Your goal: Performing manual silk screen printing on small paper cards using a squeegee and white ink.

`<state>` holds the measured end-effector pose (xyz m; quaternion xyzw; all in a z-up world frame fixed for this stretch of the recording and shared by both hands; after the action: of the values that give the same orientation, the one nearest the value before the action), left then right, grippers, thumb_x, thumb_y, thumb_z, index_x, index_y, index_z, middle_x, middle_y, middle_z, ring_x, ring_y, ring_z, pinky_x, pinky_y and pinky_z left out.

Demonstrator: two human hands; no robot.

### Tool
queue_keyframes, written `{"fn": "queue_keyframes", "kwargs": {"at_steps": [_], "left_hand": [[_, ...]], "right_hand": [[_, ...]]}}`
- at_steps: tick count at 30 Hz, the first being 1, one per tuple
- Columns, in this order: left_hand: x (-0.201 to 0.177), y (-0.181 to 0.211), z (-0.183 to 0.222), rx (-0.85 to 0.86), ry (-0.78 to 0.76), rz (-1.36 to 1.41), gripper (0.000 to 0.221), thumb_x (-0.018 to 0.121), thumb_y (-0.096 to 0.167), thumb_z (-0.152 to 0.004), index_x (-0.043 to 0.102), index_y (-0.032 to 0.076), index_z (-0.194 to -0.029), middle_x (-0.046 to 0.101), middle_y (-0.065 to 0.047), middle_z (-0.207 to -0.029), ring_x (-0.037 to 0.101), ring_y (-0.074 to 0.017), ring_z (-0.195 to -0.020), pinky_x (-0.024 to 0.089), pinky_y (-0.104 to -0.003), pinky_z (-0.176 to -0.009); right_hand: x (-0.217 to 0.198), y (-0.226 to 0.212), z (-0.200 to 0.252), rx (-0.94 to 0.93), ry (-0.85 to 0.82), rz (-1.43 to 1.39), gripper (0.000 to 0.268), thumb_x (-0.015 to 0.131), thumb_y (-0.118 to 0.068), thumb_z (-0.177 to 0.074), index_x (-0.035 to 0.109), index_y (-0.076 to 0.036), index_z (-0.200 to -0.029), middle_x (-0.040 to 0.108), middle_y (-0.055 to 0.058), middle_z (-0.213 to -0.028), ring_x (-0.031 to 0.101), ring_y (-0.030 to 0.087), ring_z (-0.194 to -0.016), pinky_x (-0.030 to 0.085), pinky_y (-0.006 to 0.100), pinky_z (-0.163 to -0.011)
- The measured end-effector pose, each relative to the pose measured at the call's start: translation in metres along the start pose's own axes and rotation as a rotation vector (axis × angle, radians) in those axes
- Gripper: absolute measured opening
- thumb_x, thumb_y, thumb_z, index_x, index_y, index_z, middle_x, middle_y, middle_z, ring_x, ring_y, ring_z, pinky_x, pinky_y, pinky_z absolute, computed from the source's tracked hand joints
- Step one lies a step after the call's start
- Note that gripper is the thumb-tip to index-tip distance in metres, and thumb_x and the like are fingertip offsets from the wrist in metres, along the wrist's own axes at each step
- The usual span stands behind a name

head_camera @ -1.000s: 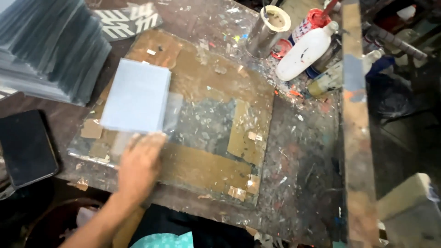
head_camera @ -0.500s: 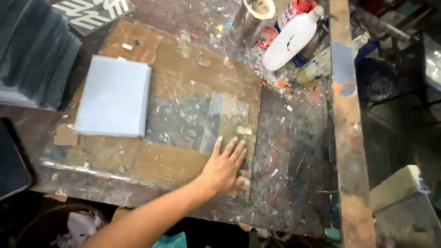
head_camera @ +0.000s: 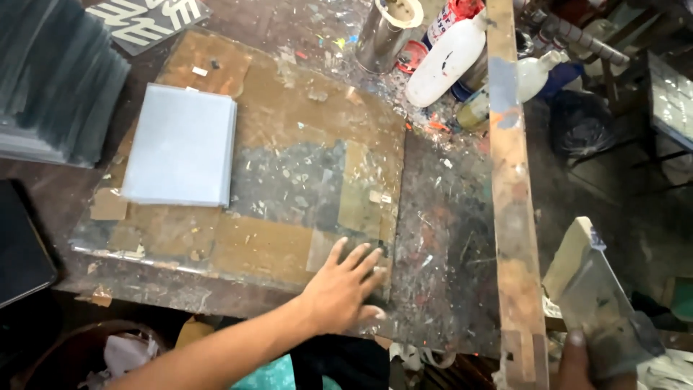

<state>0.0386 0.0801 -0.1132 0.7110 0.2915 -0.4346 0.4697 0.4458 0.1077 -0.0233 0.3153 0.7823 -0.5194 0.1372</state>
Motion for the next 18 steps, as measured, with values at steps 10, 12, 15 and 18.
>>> {"fn": "queue_keyframes", "kwargs": {"at_steps": [10, 12, 15, 18], "left_hand": [[0.005, -0.012, 0.005, 0.116, -0.076, -0.053, 0.091, 0.05, 0.068, -0.089, 0.043, -0.001, -0.148, 0.033, -0.018, -0.161, 0.021, -0.035, -0.152, 0.007, -0.063, -0.12], [0.006, -0.001, 0.013, 0.123, -0.091, -0.051, 0.095, 0.049, 0.069, -0.088, 0.04, -0.004, -0.148, 0.031, -0.021, -0.161, 0.02, -0.0341, -0.152, 0.006, -0.06, -0.12], [-0.002, 0.009, 0.028, 0.141, -0.143, 0.06, 0.093, 0.052, 0.066, -0.092, 0.038, -0.007, -0.148, 0.033, -0.024, -0.16, 0.024, -0.0354, -0.152, 0.007, -0.058, -0.121], [-0.058, 0.014, 0.026, 0.049, -0.086, 0.308, 0.082, 0.058, 0.055, -0.095, 0.04, -0.005, -0.149, 0.042, -0.022, -0.156, 0.035, -0.0364, -0.147, 0.018, -0.053, -0.123]], "right_hand": [[0.013, -0.033, -0.046, -0.054, -0.075, -0.03, 0.057, 0.063, -0.005, -0.1, 0.045, 0.005, -0.154, 0.06, 0.019, -0.142, 0.059, 0.022, -0.131, 0.044, 0.035, -0.113], [0.016, -0.057, -0.045, -0.01, -0.117, -0.047, 0.058, 0.06, -0.004, -0.101, 0.046, 0.003, -0.156, 0.061, 0.017, -0.142, 0.059, 0.02, -0.129, 0.045, 0.034, -0.109], [0.011, -0.045, -0.044, 0.073, -0.153, -0.071, 0.056, 0.059, -0.005, -0.102, 0.048, 0.001, -0.157, 0.063, 0.016, -0.139, 0.061, 0.019, -0.122, 0.047, 0.033, -0.102], [0.029, -0.01, -0.04, 0.175, -0.162, 0.028, 0.05, 0.062, -0.007, -0.1, 0.053, 0.001, -0.149, 0.066, 0.015, -0.129, 0.064, 0.021, -0.111, 0.05, 0.034, -0.094]]}}
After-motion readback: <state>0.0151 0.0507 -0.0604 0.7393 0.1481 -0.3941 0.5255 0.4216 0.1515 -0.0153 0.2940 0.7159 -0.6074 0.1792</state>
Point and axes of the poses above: each hand's wrist, its own z-axis away from the middle knuckle, its own x-axis out of the palm, y = z × x, the point moved 5 cm from there along -z, towards the middle knuckle
